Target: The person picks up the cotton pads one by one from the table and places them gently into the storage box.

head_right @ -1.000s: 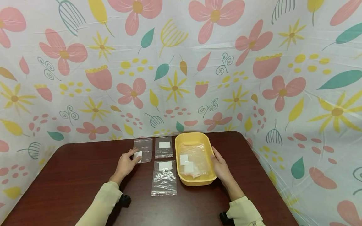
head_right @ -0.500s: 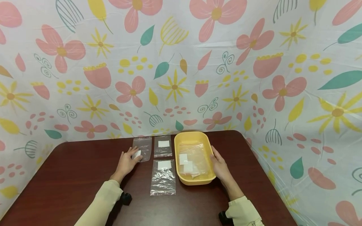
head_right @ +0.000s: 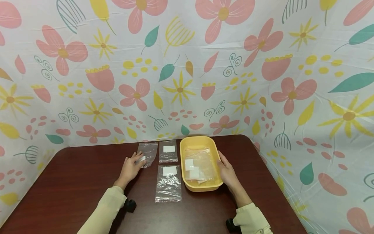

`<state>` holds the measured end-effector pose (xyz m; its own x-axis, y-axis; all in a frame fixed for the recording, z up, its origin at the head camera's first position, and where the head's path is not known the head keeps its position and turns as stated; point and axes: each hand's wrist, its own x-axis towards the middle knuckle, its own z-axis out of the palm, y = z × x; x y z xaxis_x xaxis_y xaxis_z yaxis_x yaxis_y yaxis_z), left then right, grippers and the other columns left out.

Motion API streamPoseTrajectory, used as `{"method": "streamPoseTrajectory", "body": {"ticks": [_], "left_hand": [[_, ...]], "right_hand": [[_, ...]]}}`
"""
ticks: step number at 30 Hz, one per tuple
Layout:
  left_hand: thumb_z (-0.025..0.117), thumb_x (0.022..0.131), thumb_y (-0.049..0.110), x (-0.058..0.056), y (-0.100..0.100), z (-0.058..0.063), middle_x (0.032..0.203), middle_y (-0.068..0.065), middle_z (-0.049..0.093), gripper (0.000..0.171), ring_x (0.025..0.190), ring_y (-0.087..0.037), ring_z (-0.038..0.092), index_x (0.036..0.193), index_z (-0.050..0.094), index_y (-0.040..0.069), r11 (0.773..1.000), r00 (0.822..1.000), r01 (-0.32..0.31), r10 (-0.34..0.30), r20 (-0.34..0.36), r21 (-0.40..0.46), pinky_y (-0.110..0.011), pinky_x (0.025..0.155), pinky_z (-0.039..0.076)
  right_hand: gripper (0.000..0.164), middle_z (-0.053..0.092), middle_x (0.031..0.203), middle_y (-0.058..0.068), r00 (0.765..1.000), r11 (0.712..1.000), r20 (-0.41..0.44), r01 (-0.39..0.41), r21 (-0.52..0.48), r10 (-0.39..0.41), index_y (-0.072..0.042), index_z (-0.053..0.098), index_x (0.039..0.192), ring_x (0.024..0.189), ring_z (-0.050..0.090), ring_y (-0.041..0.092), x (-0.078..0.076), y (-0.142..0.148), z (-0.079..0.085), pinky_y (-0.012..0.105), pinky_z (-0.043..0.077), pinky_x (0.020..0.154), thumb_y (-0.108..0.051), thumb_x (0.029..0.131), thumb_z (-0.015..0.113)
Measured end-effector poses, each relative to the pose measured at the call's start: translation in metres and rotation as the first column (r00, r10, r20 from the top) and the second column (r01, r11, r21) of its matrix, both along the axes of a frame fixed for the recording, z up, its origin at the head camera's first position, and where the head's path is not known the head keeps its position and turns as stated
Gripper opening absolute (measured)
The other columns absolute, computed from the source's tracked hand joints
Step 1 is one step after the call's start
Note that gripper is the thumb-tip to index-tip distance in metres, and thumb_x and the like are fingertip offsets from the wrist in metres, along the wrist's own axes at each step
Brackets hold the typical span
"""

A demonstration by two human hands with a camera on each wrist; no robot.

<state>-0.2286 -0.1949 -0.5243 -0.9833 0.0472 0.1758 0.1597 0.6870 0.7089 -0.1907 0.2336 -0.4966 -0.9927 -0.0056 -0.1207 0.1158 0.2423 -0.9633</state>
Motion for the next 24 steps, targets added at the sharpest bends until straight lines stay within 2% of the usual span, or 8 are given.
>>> {"method": "streamPoseTrajectory", "body": {"ticks": [6,15,24], "left_hand": [[0.063,0.102,0.021,0.0007,-0.0010,-0.0009,0.152,-0.014,0.046,0.043,0.148,-0.037,0.027,0.140,0.058,0.002,0.999,1.000,0.003,-0.003,0.016,0.039,-0.059,0.122,0.000],[0.061,0.102,0.021,-0.0016,0.0002,-0.0027,0.147,-0.010,0.052,0.035,0.146,-0.036,0.032,0.133,0.065,0.005,1.000,1.000,-0.021,0.022,-0.017,0.019,-0.057,0.122,0.003],[0.061,0.102,0.021,-0.0015,0.0001,-0.0035,0.145,-0.010,0.054,0.033,0.145,-0.035,0.035,0.131,0.067,0.006,0.999,0.999,-0.032,0.033,-0.034,0.029,-0.055,0.123,0.005]], "right_hand": [[0.053,0.029,0.161,0.016,1.000,1.000,-0.014,0.002,0.003,-0.002,-0.023,0.020,0.162,0.130,0.046,0.032,0.0014,-0.0003,0.0007,0.034,0.049,0.098,-0.031,0.111,0.034],[0.053,0.031,0.160,0.017,1.000,1.000,-0.023,0.006,-0.023,-0.007,-0.023,0.022,0.162,0.128,0.049,0.033,0.0019,-0.0010,0.0016,0.032,0.050,0.096,-0.030,0.111,0.034],[0.053,0.032,0.160,0.015,1.000,1.000,-0.018,0.015,0.001,-0.015,-0.023,0.022,0.162,0.126,0.050,0.031,0.0002,-0.0002,-0.0007,0.030,0.051,0.094,-0.031,0.111,0.035]]}}
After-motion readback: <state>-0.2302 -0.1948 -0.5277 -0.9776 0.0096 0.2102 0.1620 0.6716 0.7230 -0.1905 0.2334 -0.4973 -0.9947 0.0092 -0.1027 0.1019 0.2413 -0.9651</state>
